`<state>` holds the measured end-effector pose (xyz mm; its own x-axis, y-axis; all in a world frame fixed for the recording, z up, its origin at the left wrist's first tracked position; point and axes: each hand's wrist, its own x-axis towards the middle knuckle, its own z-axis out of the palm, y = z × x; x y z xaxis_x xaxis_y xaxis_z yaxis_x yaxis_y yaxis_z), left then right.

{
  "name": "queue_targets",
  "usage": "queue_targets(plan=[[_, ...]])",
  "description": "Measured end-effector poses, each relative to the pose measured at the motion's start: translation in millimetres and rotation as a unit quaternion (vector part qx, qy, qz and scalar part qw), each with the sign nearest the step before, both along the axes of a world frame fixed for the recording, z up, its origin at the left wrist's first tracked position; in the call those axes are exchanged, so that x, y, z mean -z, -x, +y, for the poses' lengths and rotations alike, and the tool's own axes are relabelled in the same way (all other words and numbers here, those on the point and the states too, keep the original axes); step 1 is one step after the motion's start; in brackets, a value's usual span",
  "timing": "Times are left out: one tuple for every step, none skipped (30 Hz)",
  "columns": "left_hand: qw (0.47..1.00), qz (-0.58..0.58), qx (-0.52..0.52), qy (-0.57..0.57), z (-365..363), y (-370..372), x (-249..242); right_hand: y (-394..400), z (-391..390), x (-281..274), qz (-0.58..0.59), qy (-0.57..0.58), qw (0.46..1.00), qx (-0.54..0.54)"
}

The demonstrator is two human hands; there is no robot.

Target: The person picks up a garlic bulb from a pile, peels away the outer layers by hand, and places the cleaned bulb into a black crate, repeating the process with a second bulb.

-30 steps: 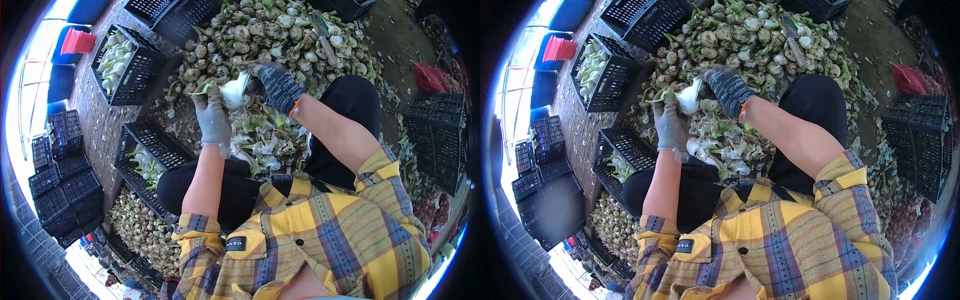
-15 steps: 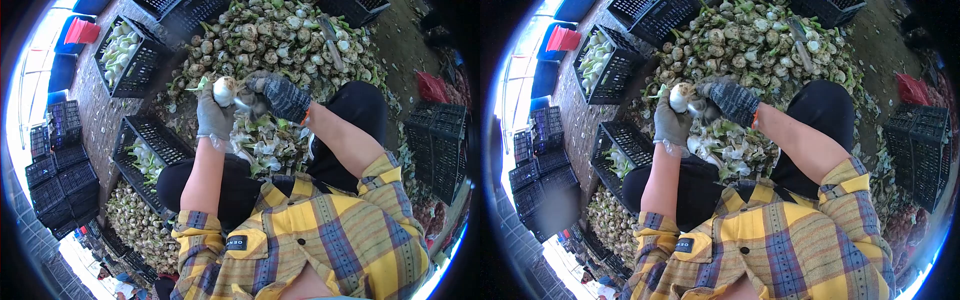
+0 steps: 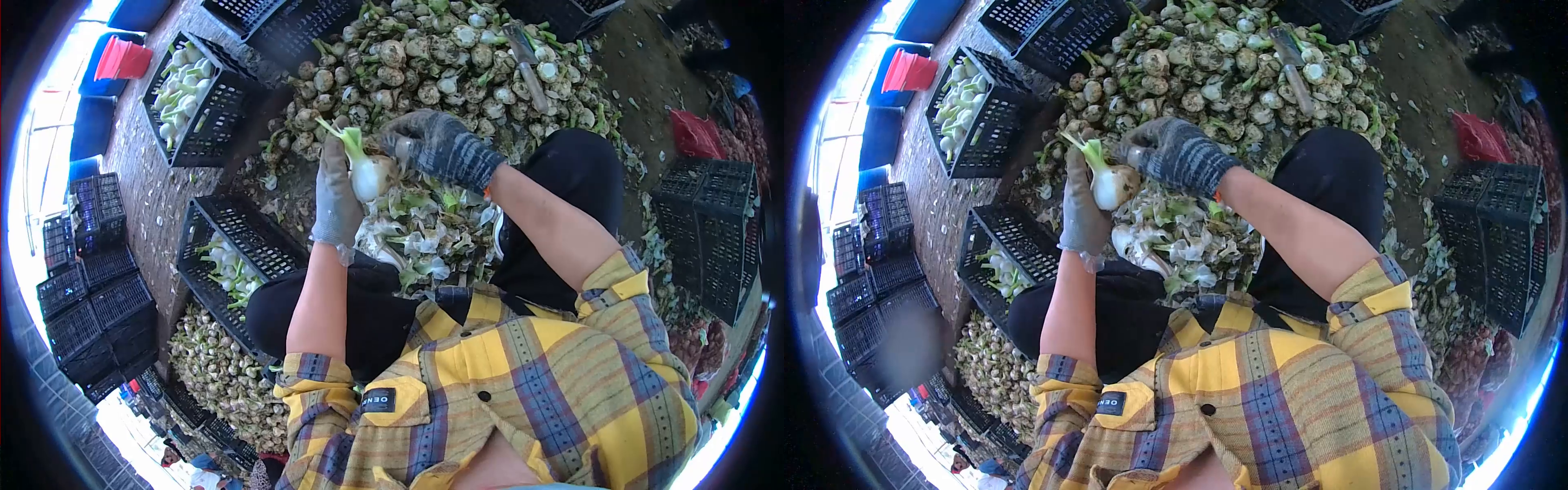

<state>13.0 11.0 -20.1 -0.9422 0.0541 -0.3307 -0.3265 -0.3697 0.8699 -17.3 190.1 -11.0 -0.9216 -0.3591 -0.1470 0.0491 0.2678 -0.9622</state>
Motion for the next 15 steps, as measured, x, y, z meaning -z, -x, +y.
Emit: queue_targets(plan=[[0.999,0.002,0.003,0.047,-1,2,9,1,-2,-2,-0.024,0.014,1.0,-0.002],[0.997,0.01,0.022,0.077,-2,0,12,2,-2,-4,-0.039,0.011,0.999,-0.004],[0.993,0.019,0.041,0.108,-1,-2,10,3,-3,-5,-0.053,0.009,0.999,-0.006],[0.988,0.028,0.058,0.139,0,-3,7,4,-3,-5,-0.067,0.008,0.998,-0.009],[0.988,0.041,0.065,0.132,2,-5,5,4,-3,4,-0.054,0.032,0.998,-0.017],[0.986,0.049,0.062,0.143,5,-7,0,5,-2,4,-0.065,0.032,0.997,-0.018],[0.985,0.057,0.059,0.155,8,-8,-7,5,-1,4,-0.076,0.032,0.996,-0.02],[0.982,0.065,0.056,0.166,9,-9,-10,6,-1,4,-0.086,0.033,0.995,-0.023],[0.999,0.013,0.026,0.044,11,-7,-7,7,-2,4,-0.091,0.016,0.996,-0.016],[0.997,0.033,0.036,0.058,12,-9,-6,6,-2,6,-0.097,0.0,0.995,-0.009],[0.995,0.053,0.047,0.072,15,-11,-7,7,-3,7,-0.102,-0.016,0.995,-0.001],[0.992,0.074,0.058,0.085,19,-12,-10,7,-4,11,-0.073,-0.021,0.997,0.003],[0.991,0.084,0.054,0.091,21,-12,-10,6,-5,17,-0.043,-0.027,0.999,0.008],[0.988,0.077,0.062,0.115,20,-11,-7,4,-7,21,-0.022,-0.036,0.999,0.022],[0.985,0.07,0.071,0.139,17,-9,-2,2,-8,22,-0.001,-0.045,0.998,0.037]])
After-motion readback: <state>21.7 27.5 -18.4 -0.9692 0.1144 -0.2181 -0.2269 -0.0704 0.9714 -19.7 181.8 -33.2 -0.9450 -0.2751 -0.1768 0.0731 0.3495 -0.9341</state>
